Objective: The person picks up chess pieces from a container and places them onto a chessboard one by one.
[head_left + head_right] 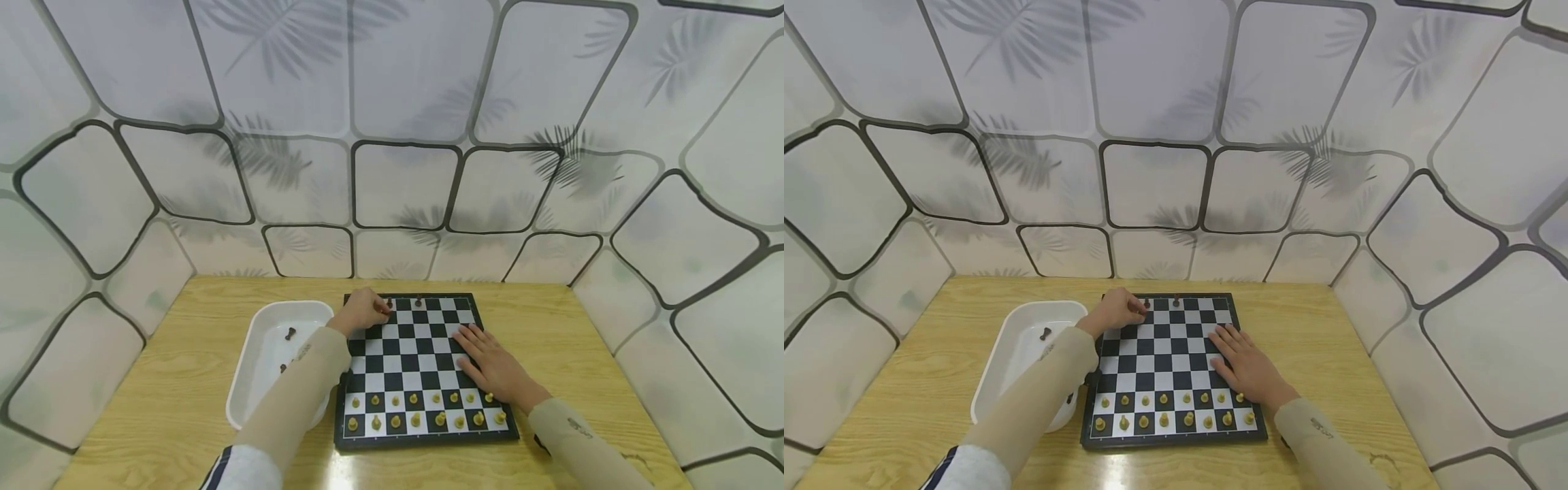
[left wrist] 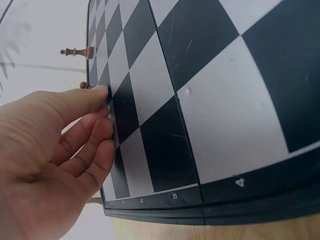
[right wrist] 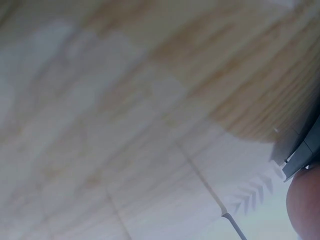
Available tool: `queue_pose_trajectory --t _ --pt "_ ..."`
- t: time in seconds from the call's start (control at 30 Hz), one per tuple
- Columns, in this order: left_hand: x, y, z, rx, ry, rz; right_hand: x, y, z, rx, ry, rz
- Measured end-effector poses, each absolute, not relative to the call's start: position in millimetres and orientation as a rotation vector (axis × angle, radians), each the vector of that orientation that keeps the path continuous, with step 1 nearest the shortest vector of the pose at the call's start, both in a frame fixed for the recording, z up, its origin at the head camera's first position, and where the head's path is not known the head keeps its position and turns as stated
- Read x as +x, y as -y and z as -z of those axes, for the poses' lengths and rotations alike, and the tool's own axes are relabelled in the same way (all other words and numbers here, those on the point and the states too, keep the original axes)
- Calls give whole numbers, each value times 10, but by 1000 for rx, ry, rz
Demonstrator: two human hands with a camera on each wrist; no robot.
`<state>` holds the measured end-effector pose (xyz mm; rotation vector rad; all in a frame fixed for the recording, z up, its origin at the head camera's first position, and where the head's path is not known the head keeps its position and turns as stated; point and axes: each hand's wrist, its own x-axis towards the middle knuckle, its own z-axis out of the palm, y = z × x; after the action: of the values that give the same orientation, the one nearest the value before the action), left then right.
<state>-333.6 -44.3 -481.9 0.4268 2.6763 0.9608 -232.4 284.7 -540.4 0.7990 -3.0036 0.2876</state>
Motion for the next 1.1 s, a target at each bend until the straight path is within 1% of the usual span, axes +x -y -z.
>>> queue_pose_trajectory --t 0.63,0.9,1.1 --pt "-3327 406 4824 361 -2699 -930 -2323 -2867 5453 812 2973 -318" --pt "-3297 491 4681 502 -2713 -963 -2331 -2874 5453 807 2977 -311" --pt "-3261 677 4532 612 -2722 -1029 -2321 -2879 5440 815 2976 -317"
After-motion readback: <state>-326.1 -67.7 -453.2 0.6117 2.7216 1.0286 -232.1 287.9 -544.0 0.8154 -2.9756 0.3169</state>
